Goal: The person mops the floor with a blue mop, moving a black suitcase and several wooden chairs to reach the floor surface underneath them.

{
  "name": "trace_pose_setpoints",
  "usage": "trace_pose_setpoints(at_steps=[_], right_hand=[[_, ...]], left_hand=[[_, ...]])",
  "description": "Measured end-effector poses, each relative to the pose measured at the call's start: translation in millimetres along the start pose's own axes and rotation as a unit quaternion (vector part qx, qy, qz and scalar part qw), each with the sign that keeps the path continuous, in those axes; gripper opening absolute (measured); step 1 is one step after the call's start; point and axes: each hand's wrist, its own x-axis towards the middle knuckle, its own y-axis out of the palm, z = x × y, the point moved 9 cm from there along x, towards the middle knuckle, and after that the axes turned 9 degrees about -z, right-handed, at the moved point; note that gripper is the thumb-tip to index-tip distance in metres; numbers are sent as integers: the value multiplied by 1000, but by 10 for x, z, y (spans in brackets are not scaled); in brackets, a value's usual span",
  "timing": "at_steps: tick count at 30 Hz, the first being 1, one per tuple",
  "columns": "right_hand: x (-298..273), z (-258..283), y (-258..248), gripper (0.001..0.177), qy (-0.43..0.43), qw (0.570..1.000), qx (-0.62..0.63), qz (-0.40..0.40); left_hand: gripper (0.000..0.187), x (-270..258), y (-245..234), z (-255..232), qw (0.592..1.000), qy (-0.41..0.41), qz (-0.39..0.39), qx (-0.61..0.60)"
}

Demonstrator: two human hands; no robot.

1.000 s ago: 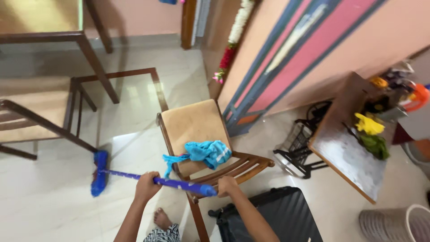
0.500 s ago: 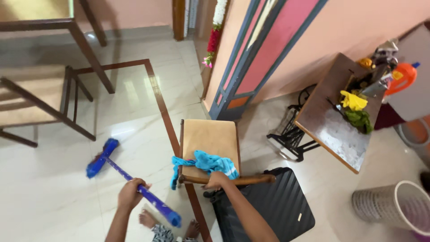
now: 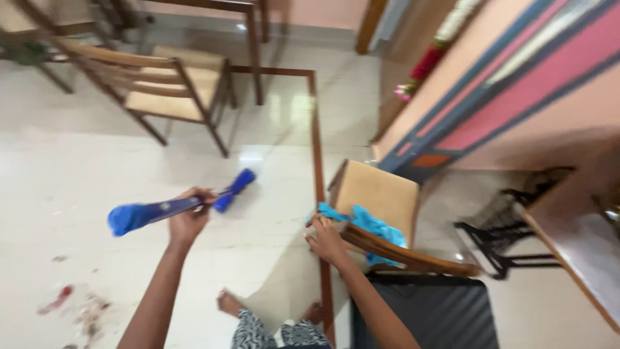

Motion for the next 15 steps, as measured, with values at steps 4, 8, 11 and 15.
trace_pose_setpoints(at_steps=[4, 8, 11, 15], right_hand=[[297, 950, 556, 54, -48, 998, 42, 25], [615, 1898, 923, 100, -131, 984, 121, 0], [802, 2288, 1551, 75, -111, 977, 176, 46], [803, 2092, 2192, 32, 23, 995, 95, 20]], left_hand=[[24, -123, 261, -1175, 923, -17, 228, 310], [15, -342, 380, -1823, 869, -66, 430, 234], [20, -157, 230, -2173, 903, 44, 425, 43], [26, 218, -350, -1803, 966, -8, 259, -6]])
